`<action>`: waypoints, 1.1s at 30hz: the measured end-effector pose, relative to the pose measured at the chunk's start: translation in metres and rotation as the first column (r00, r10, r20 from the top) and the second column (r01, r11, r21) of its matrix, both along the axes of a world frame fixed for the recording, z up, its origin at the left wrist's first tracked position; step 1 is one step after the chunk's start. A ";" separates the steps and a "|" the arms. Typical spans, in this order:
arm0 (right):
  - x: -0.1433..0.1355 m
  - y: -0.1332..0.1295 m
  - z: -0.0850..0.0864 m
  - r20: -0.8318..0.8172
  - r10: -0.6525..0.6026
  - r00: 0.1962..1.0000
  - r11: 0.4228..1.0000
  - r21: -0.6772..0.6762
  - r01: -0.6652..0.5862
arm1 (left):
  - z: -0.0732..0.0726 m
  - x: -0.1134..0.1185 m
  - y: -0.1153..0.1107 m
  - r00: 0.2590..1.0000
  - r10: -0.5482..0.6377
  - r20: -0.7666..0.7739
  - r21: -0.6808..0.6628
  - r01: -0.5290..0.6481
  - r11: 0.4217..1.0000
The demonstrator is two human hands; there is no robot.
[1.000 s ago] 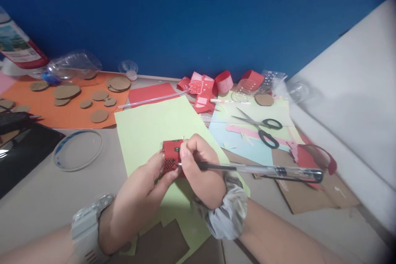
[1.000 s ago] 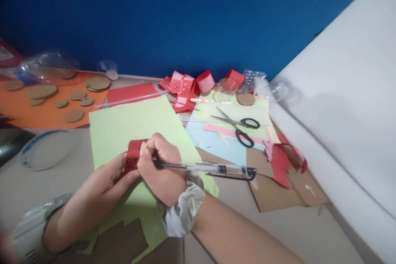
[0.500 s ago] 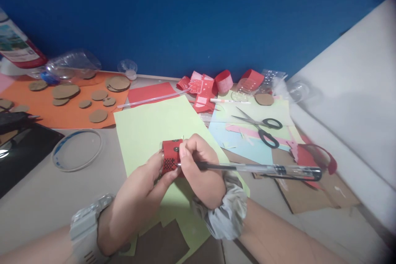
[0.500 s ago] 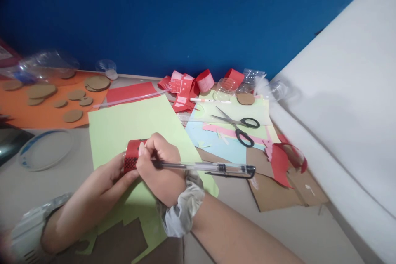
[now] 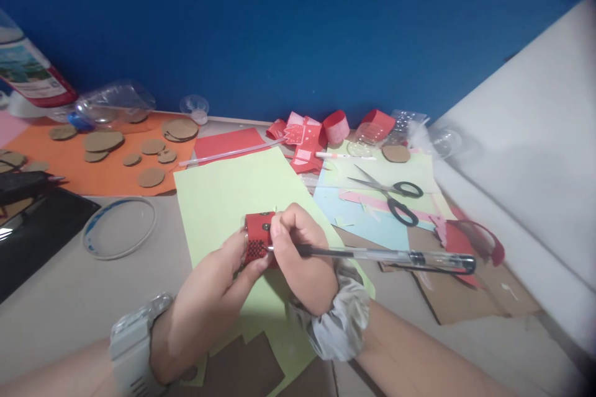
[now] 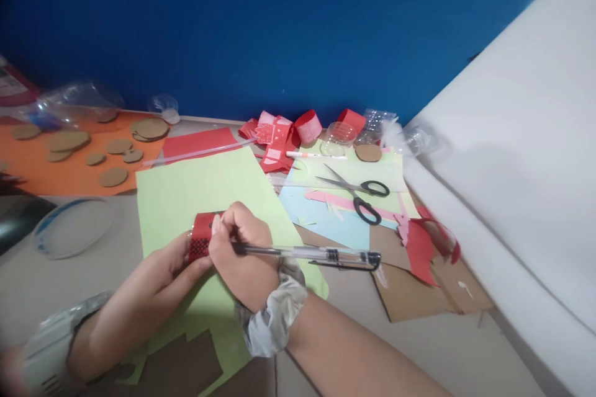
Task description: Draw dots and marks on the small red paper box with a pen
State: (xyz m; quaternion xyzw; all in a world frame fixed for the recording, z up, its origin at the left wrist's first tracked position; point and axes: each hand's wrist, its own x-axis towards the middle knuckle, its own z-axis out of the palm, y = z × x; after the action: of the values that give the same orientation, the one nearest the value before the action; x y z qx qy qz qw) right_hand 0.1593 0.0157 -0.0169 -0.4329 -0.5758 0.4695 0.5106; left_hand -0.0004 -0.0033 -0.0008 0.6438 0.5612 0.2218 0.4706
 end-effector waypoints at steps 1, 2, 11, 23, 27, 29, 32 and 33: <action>0.000 0.000 0.000 0.001 -0.002 1.000 1.000 0.000 0.002 | 0.000 0.000 0.000 1.000 0.000 0.000 0.004 0.000 1.000; 0.000 0.000 0.000 0.002 -0.003 1.000 1.000 0.000 0.003 | 0.000 0.000 -0.001 1.000 -0.001 -0.002 0.008 0.001 1.000; 0.000 0.000 0.002 0.015 -0.001 1.000 1.000 0.015 0.000 | -0.003 0.000 0.002 0.998 -0.017 -0.057 -0.002 0.017 1.000; 0.000 -0.005 0.000 -0.064 -0.031 0.997 0.991 0.127 0.039 | -0.001 0.000 0.000 0.999 0.009 0.031 0.010 -0.010 1.000; 0.001 -0.008 -0.004 -0.032 -0.045 0.998 0.992 0.120 0.049 | -0.001 0.000 -0.001 0.995 0.030 0.092 0.004 -0.031 1.000; 0.001 -0.008 -0.004 -0.014 -0.035 0.999 0.994 0.100 0.036 | -0.002 -0.001 -0.001 0.996 0.020 0.083 0.001 -0.020 1.000; 0.002 -0.008 -0.004 0.009 -0.004 1.000 0.997 0.077 0.003 | -0.004 -0.001 -0.001 0.999 -0.009 0.053 0.002 0.009 1.000; 0.002 -0.007 -0.003 0.016 -0.001 1.000 0.997 0.074 0.000 | -0.004 0.000 -0.001 0.999 -0.013 0.045 0.004 0.012 1.000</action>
State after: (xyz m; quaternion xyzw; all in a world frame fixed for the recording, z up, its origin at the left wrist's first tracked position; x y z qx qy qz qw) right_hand 0.1612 0.0083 -0.0197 -0.4177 -0.5968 0.4442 0.5216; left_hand -0.0008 -0.0046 -0.0048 0.6429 0.5459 0.2344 0.4834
